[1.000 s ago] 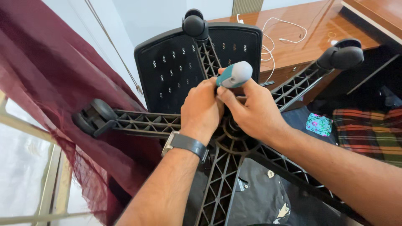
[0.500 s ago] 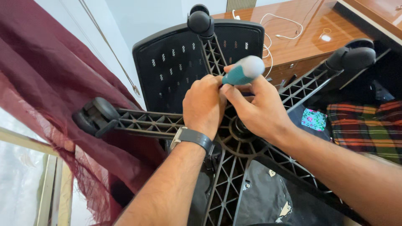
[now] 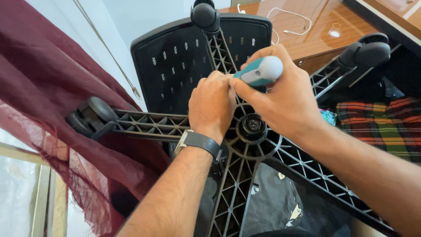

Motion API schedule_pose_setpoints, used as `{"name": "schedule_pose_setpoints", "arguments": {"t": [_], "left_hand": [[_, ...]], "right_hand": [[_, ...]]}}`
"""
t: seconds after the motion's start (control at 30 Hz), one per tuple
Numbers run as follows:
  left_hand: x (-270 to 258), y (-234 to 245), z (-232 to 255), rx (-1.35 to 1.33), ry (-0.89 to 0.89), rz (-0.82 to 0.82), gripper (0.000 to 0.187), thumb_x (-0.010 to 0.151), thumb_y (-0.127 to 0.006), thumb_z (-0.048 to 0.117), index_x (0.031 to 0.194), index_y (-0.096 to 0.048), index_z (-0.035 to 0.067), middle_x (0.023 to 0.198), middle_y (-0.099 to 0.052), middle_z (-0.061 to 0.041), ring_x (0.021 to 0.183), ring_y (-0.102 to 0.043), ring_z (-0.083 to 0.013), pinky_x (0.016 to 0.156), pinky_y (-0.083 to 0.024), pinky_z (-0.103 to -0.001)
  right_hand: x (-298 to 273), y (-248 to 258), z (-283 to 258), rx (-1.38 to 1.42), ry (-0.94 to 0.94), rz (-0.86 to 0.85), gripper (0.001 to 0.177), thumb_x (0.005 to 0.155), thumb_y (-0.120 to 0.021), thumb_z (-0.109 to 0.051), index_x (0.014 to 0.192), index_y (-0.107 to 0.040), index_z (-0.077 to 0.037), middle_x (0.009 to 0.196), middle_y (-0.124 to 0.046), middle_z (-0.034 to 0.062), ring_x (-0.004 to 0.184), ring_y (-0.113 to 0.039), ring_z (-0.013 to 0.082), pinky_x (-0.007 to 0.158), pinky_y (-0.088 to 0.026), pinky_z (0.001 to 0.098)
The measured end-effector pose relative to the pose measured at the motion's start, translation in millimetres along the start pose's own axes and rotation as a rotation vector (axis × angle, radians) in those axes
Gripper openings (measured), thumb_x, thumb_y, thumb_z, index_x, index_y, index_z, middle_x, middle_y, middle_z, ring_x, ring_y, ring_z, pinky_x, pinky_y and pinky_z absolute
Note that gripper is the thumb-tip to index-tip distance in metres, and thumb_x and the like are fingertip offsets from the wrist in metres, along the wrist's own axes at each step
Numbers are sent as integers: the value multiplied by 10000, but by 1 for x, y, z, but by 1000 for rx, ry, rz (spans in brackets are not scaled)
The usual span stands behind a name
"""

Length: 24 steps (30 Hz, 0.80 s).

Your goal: The person uses a screwdriver to tighten screws on the base of an overturned office chair. The chair remains upside down throughout the clip while the person works on the central hub area.

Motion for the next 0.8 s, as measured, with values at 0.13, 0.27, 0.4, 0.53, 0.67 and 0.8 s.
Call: {"name": "schedule_pose_setpoints", "arguments": {"t": [0.13,0.27,0.4,0.53,0.67,0.8], "left_hand": [[1,6,3,-76,33,-21,163,900,-651,134,996,-781,153,1056,-730,-78,948,-685,-349,775,-546,-477],[1,7,3,-40,66,-78,170,892,-657,137,1013,-776,146,1029,-729,-96,943,-692,-352,783,-551,-477],[0,7,3,-45,-1,-13,132,889,-679,148,975,-775,122,982,-727,-117,921,-689,-375,759,-547,-487],[-2,10,2,-119,-45,36,183,848,-643,97,981,-768,111,1017,-745,-102,928,-703,-369,768,-559,-468],[0,10,4,-117,31,-30,148,879,-667,142,981,-770,112,1007,-743,-112,920,-709,-358,771,-565,-459],[0,10,7,-97,64,-65,154,904,-630,119,961,-773,111,1001,-746,-105,905,-710,-351,772,-563,-460]], "right_hand": [[-1,-11,12,138,82,-9,370,931,-817,-130,1188,-567,-38,1023,-700,32,918,-698,93,770,-600,277],[-12,-19,24,360,0,-65,322,968,-720,-97,1260,-590,-60,1076,-692,12,951,-682,74,766,-603,254],[-14,-25,27,339,-66,-3,299,969,-725,-113,1236,-604,-59,1049,-716,17,927,-710,73,734,-612,246],[-15,-30,26,323,-77,52,339,942,-780,-123,1199,-577,-37,1037,-694,47,906,-703,89,698,-611,250],[-21,-32,24,392,-39,12,367,975,-724,-135,1291,-559,-47,1102,-691,37,1003,-701,92,747,-598,257],[-23,-30,21,345,-73,26,328,996,-692,-166,1293,-599,-60,1120,-732,26,1013,-713,101,755,-595,276]]}}
Point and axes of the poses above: each hand's wrist, its own x-axis towards the middle knuckle, its own y-axis out of the back of the hand, z = x × y, the point moved 1 cm from there along x, towards the middle knuckle
